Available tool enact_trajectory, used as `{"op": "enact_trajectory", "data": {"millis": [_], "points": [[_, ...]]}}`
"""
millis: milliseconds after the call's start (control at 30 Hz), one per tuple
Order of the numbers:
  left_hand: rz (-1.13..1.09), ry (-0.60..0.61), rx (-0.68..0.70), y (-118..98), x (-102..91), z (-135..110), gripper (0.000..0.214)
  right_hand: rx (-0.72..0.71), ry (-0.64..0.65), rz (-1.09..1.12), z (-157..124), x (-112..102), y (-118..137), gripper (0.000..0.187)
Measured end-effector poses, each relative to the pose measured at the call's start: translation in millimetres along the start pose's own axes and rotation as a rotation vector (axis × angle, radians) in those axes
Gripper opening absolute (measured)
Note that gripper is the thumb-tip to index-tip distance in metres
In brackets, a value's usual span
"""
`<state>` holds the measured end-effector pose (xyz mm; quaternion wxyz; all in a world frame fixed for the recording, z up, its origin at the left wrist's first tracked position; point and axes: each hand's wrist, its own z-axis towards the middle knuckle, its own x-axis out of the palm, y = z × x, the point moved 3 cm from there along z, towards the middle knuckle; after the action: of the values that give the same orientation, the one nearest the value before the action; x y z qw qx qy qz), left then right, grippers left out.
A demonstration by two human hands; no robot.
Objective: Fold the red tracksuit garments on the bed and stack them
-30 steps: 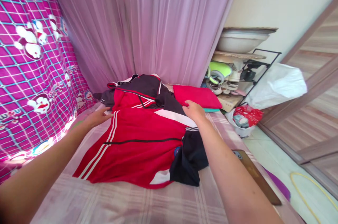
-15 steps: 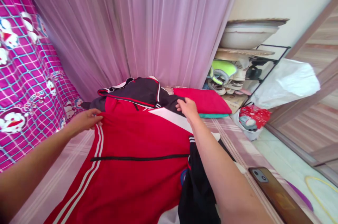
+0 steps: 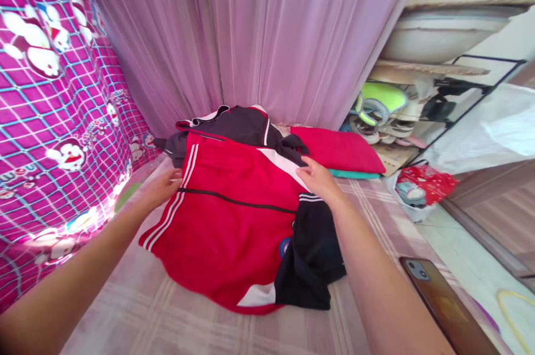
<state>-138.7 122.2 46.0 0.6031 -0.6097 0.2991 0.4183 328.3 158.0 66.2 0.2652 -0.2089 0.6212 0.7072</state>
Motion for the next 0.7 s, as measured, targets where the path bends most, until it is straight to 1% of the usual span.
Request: {"op": "enact_trajectory", "data": {"millis": [67,133,167,233,300,400,533,600,700], "points": [[-0.008,0.037,-0.086,32,-4.5,-33,0.048,-0.032,-0.040,-0.038,-29,-11,-10,0.042],[0.003,0.128,-0.126,54,-8.4,-62,0.046,-0.067,-0.145,-0.084,-60,-23,-16,0.034],[-0.008,0.177,-0.139,60,-9.3,-73,0.045,-0.068,-0.203,-0.103,-74,-29,-20,0.033],[-0.042,0.241,-0.158,66,-9.6,-88,0.045,-0.029,-0.308,-0.134,-101,-37,-28,0.034],[-0.051,0.264,-0.170,64,-8.9,-94,0.041,0.053,-0.394,-0.164,-124,-43,-38,0.036],[-0.031,0.283,-0.213,54,-7.8,-92,0.033,0.170,-0.496,-0.215,-151,-49,-55,0.039],[-0.067,0.335,-0.297,44,-7.0,-88,0.030,0.317,-0.570,-0.301,-178,-54,-73,0.043],[-0.065,0.348,-0.298,40,-7.8,-88,0.030,0.412,-0.538,-0.343,-187,-55,-79,0.045],[-0.096,0.330,-0.287,34,-11.0,-89,0.030,0.520,-0.420,-0.394,-193,-56,-85,0.047]]}}
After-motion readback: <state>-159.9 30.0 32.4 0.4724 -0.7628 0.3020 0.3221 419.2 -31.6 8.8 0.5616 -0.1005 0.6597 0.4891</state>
